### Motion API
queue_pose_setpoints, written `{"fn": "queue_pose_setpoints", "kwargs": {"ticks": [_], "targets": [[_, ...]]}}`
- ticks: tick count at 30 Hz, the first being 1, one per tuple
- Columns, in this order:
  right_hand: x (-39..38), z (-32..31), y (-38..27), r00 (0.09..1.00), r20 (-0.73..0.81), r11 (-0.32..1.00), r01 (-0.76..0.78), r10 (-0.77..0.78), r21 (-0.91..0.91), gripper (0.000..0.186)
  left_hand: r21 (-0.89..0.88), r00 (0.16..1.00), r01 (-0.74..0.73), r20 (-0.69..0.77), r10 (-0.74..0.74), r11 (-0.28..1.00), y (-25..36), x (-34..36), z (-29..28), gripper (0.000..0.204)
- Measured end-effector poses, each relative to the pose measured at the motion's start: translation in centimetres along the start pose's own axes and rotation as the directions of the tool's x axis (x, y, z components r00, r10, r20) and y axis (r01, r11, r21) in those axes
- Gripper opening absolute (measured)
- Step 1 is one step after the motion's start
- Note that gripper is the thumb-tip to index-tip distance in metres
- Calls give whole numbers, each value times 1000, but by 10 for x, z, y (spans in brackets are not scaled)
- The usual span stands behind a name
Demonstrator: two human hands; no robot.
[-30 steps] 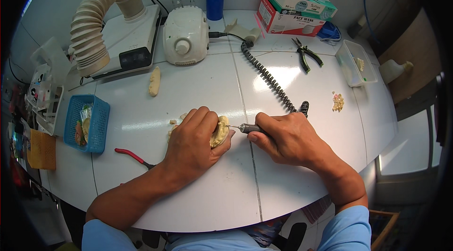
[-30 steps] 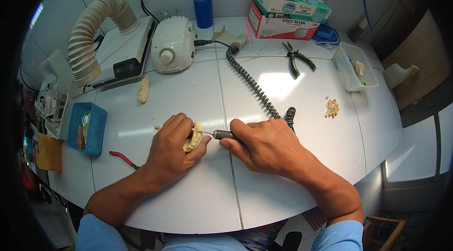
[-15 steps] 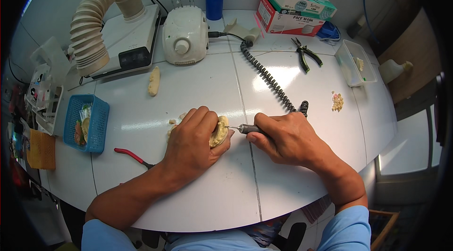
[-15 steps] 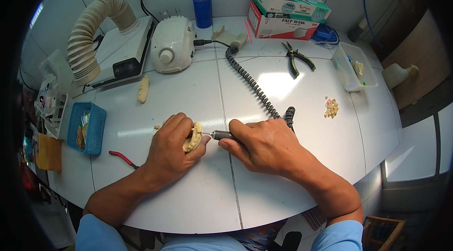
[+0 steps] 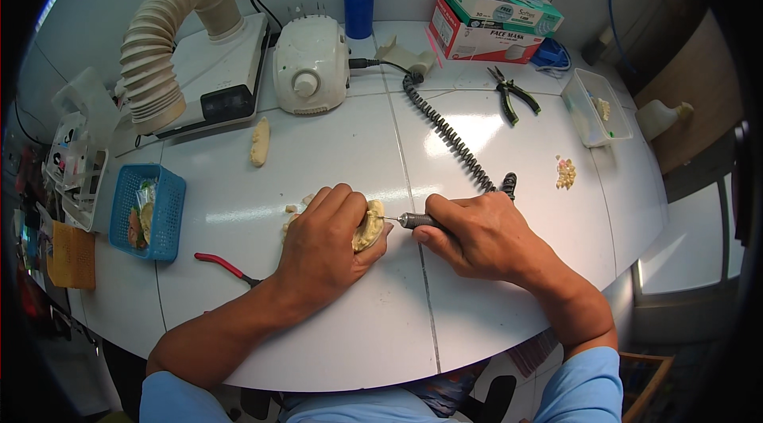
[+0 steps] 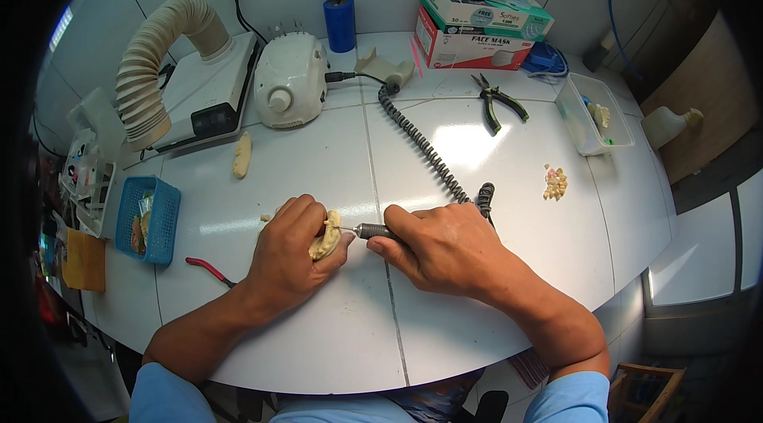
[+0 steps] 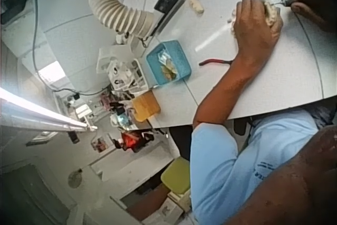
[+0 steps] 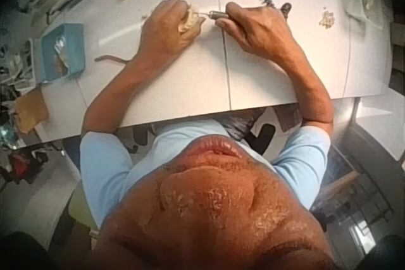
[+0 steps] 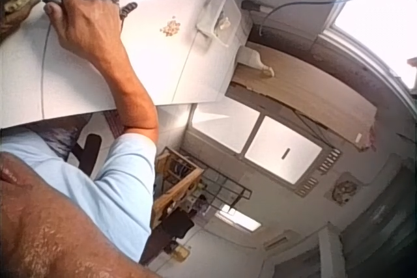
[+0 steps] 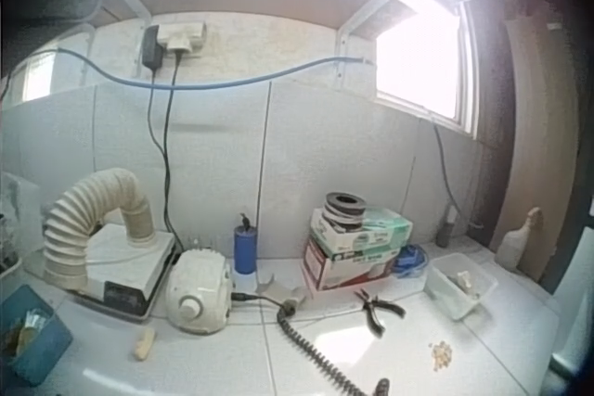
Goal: The recorder uses a dental micromotor drill to shape and refine a dental cast/impression.
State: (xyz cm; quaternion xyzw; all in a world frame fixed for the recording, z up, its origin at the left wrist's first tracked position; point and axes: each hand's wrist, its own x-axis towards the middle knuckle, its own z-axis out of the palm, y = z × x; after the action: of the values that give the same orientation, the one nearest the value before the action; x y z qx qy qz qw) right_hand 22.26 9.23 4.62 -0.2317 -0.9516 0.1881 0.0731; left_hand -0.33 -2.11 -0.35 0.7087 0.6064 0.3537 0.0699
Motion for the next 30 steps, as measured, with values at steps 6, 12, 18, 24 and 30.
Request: {"fn": "queue_pose_setpoints", "kwargs": {"ticks": [6,12,18,24,30], "targets": [[0,-1,0,1000,12,1000,-7,7,0,36,-7,1000,-2,4,2,1000,-1,1,0,34],[0,-1,-1,1000,15,1000,-8,8,2,37,6,998,37,49,-37,999,1,1,-3,32],[0,-2,1,1000,19,1000,-20,20,12,37,-20,1000,8,12,-8,1000,-1,0,-1,33],[0,-1,2,1000,8,1000,-19,19,22,37,-27,1000,13,15,-12,1000,0,1,-1,34],[0,-2,3,1000,3,1000,2,-2,12,36,-31,1000,6,12,-6,1000,0,0,-1,34]]}}
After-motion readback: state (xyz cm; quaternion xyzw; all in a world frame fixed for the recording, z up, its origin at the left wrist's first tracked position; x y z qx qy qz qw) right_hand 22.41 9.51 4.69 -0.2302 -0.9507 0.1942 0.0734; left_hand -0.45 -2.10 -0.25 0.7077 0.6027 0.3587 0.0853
